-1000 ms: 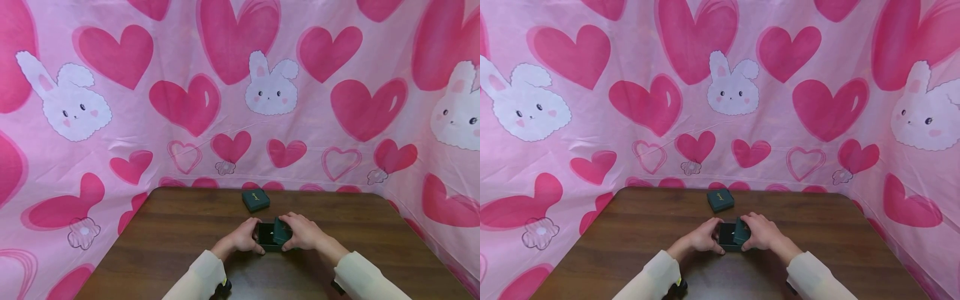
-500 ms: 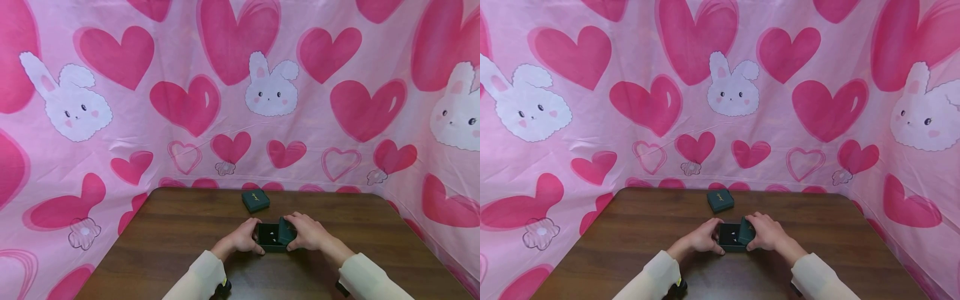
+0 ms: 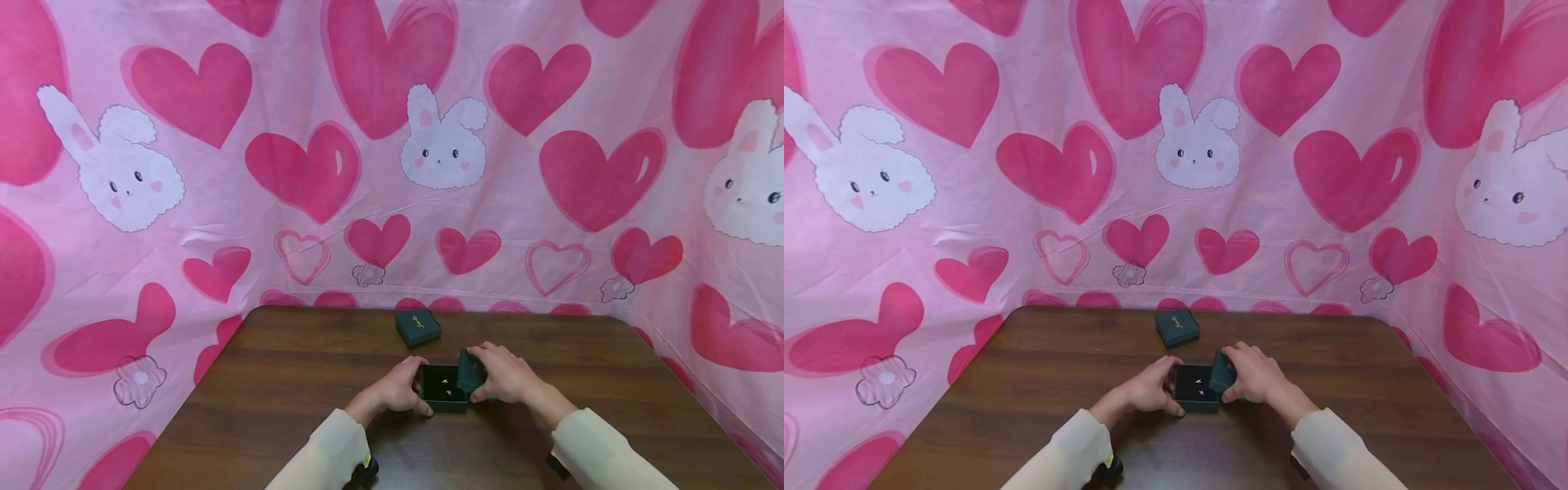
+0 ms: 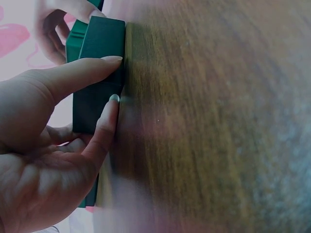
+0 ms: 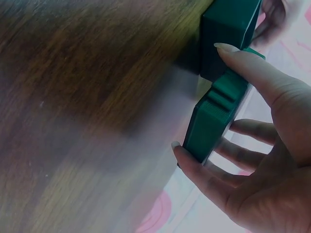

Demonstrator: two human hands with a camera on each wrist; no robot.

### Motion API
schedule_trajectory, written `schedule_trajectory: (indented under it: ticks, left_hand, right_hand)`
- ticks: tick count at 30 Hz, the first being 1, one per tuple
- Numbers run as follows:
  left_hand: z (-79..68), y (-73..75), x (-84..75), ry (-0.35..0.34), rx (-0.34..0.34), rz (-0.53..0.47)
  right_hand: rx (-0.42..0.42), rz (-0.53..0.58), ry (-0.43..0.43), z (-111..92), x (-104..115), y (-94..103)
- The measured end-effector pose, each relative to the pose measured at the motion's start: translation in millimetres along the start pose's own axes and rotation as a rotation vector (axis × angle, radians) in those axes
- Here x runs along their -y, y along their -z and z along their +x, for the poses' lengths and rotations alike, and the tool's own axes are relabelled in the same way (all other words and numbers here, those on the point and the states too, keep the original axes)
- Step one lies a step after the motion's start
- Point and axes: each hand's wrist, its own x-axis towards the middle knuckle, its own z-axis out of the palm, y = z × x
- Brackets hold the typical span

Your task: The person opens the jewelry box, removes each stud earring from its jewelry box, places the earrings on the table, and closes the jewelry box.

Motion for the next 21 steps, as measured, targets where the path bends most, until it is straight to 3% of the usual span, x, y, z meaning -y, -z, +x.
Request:
schedule_trajectory:
  ticks: [21]
  left_hand:
    - [-0.2,-0.4,-0.8,0.009,-0.016,-0.011]
  right_hand:
    - [-0.023,0.008,-0.024,-1.4,-17.2,8.8]
